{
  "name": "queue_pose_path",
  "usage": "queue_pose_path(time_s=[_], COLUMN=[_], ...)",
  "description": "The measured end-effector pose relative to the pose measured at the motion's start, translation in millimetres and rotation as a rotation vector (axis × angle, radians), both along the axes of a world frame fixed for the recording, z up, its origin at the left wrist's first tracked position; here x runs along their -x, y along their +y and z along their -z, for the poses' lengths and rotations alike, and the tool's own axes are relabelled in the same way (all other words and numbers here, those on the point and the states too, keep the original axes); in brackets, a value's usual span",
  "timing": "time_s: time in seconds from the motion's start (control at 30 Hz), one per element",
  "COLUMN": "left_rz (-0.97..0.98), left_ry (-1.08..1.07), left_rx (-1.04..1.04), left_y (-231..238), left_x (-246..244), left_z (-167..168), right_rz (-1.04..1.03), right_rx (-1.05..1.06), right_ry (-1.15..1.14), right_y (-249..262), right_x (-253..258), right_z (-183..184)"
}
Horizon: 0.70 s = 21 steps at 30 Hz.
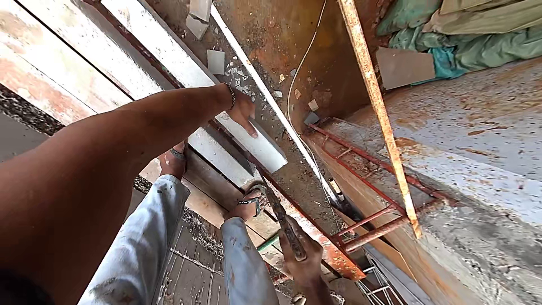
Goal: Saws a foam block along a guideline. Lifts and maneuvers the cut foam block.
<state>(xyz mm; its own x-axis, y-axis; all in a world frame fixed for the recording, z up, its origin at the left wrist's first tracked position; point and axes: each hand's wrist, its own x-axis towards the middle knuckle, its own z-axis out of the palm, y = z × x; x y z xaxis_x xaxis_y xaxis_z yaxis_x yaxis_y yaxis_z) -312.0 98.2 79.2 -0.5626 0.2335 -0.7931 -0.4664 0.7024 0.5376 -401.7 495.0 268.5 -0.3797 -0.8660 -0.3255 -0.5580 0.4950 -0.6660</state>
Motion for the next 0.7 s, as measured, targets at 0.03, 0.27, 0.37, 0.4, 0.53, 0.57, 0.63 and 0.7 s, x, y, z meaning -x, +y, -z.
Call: queue_pose_path(time_s=[0.03,0.27,0.37,0.4,0.53,0.57,0.63,0.7], left_rz=[0.003,-0.283,-0.453,-0.468,-0.420,-0.538,-0.718,-0.825], left_ry=[0.031,0.069,0.231,0.301,0.622,0.652,0.604,0.464], left_rx=[-0.008,0.212,0.218,0.177,-0.115,-0.106,-0.139,-0.229], left_y=[-3,-21,-32,-43,-108,-110,-123,-147], left_x=[8,41,35,31,6,-12,-52,-92], left_z=[-5,-238,-298,-305,-273,-277,-300,-319], right_rz=[0.045,0.240,0.279,0.286,0.327,0.321,0.247,0.138], right_rx=[-0.009,-0.039,-0.066,-0.071,-0.056,-0.043,-0.003,0.018], right_ry=[-0.004,0.093,0.088,0.087,0.050,0.028,0.029,0.058], right_y=[1,20,11,3,-37,-44,-47,-46], right_x=[1,23,27,27,22,19,11,9], right_z=[-3,-57,-84,-91,-120,-127,-142,-160])
